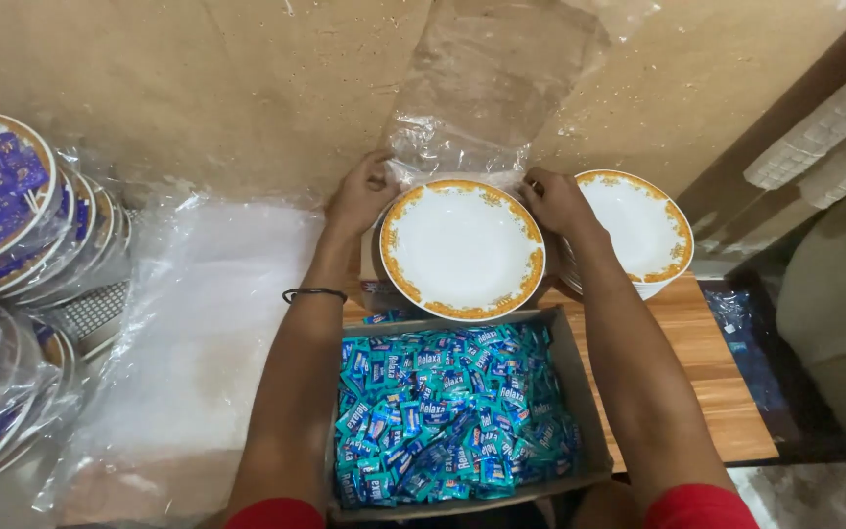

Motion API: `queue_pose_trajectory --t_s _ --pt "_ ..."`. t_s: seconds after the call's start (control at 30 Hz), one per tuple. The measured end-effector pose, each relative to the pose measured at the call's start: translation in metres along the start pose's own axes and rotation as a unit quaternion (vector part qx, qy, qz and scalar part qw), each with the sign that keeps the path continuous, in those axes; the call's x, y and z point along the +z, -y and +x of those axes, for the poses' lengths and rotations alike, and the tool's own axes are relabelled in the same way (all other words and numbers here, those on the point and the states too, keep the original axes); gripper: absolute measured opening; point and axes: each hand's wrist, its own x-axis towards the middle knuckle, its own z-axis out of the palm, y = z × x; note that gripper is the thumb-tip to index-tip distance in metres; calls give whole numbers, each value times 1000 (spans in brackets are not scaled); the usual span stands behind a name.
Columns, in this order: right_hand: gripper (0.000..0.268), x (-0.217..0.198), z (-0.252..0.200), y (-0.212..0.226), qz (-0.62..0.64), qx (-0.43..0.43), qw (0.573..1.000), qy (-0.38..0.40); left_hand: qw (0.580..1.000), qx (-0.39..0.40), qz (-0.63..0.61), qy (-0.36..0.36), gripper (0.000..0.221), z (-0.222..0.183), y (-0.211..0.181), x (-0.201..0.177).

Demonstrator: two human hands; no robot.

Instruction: The person places blue packets onto an ornate plate, wraps the plate in a sheet of plastic film, and then sorts blue packets into a cardboard box.

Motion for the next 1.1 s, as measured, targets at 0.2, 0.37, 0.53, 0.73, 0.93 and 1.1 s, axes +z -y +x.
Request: queue_pose_trajectory --t_s 0.2,0.37,0.53,0.73,0.93,1.1 --pt "28 12 -8 -9 121 26 992 -6 997 -25 -66 25 28 -16 1 3" --pt "26 23 -26 -8 157 68 985 -2 997 -75 8 -26 30 -30 8 10" --pt "25 44 -27 -9 155 89 983 -49 995 -77 21 -63 26 -26 19 33" --pt "21 42 -37 11 162 114 975 -101 987 -94 -46 -123 18 -48 -7 36" --pt "34 39 -42 19 233 107 960 -112 982 -95 -55 -152 12 -49 -9 41" --pt "17 43 -40 14 230 116 961 -99 981 -116 -63 -141 11 -54 -20 38"
